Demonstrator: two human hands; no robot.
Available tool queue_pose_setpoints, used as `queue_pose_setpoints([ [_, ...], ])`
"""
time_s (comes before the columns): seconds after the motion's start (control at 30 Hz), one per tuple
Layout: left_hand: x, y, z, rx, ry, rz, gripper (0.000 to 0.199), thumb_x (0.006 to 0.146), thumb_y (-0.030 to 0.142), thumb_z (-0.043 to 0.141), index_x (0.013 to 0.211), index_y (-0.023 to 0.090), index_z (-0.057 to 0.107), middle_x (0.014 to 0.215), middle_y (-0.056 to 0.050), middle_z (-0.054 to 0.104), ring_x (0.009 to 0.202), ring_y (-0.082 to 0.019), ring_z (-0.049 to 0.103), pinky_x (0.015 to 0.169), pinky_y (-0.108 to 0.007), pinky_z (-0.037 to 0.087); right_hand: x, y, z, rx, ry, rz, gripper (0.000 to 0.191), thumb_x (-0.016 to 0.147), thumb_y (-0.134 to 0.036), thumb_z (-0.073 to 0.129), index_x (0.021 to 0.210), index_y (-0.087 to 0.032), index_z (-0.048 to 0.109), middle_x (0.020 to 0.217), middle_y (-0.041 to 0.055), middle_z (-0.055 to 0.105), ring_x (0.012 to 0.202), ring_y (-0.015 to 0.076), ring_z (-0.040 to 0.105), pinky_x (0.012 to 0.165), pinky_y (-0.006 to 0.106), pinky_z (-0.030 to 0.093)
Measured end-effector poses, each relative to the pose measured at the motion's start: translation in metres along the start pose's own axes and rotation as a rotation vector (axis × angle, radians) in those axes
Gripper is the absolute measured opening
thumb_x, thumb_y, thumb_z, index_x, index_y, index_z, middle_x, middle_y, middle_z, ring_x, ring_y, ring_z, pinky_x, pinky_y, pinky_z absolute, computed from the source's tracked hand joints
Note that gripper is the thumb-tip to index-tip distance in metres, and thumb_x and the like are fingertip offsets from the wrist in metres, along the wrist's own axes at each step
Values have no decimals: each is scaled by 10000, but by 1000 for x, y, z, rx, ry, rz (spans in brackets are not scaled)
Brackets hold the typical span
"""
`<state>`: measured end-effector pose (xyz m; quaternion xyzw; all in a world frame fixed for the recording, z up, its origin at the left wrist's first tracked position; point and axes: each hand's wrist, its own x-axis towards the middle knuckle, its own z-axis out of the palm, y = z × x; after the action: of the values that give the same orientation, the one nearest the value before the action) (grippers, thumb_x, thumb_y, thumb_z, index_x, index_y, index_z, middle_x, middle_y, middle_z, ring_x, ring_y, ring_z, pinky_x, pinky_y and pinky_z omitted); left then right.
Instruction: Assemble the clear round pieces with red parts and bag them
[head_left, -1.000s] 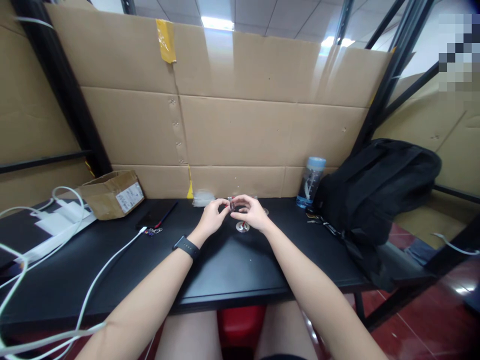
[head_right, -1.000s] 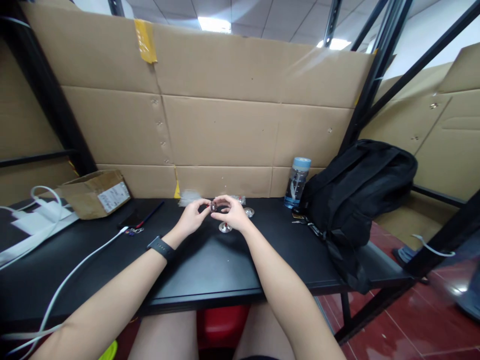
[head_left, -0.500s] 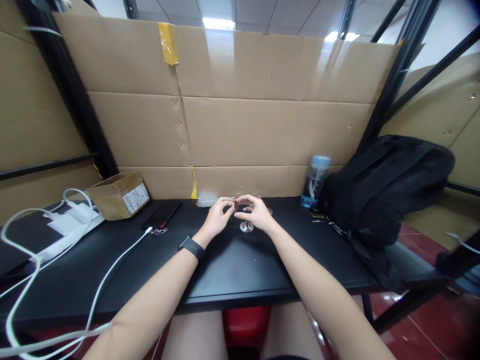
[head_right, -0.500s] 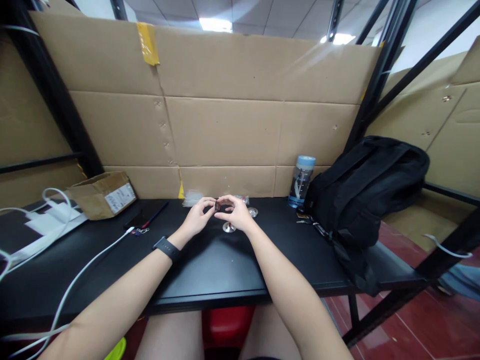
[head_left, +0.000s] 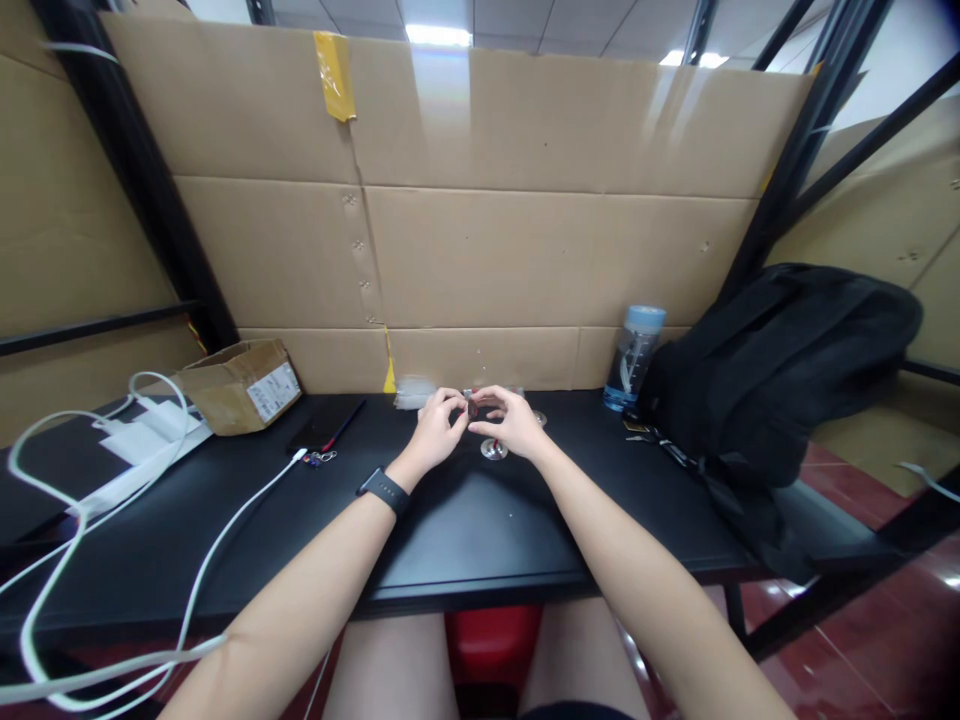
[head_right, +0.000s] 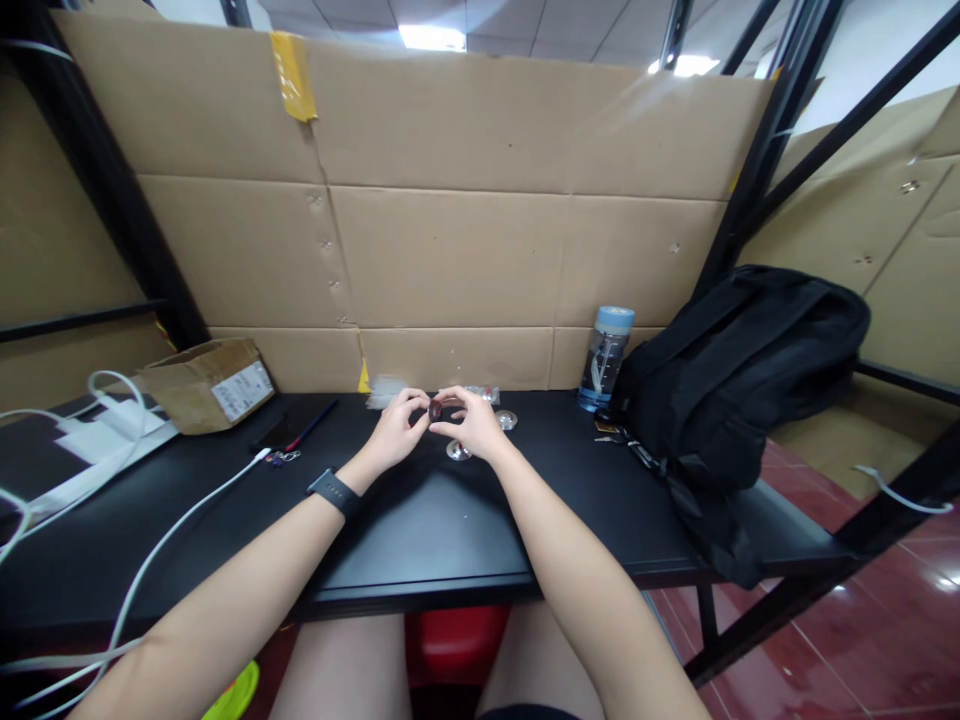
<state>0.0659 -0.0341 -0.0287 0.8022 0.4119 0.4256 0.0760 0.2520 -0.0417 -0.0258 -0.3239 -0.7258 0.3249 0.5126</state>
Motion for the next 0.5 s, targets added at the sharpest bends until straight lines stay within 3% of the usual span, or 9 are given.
queue_pose_setpoints([
  [0.33, 0, 10, -10, 134, 56, 121, 89, 915, 254, 580, 927, 208, 655, 1117, -84, 610, 1099, -262, 550, 943, -426, 411, -1, -3, 5, 287, 59, 129, 488, 597, -422, 903, 889, -197, 583, 958, 44, 709, 886, 193, 719, 892, 369, 570],
  [0.5, 0, 12, -11, 150, 53, 122, 109, 927, 299, 587, 938, 218, 660, 1113, -83, 614, 1095, -261, 556, 937, -422, 411, -1, -2, 4, 214, 12, 199, 440, 733, -567, 791, 834, -193, 581, 818, 22, 703, 728, 181, 723, 673, 287, 565],
])
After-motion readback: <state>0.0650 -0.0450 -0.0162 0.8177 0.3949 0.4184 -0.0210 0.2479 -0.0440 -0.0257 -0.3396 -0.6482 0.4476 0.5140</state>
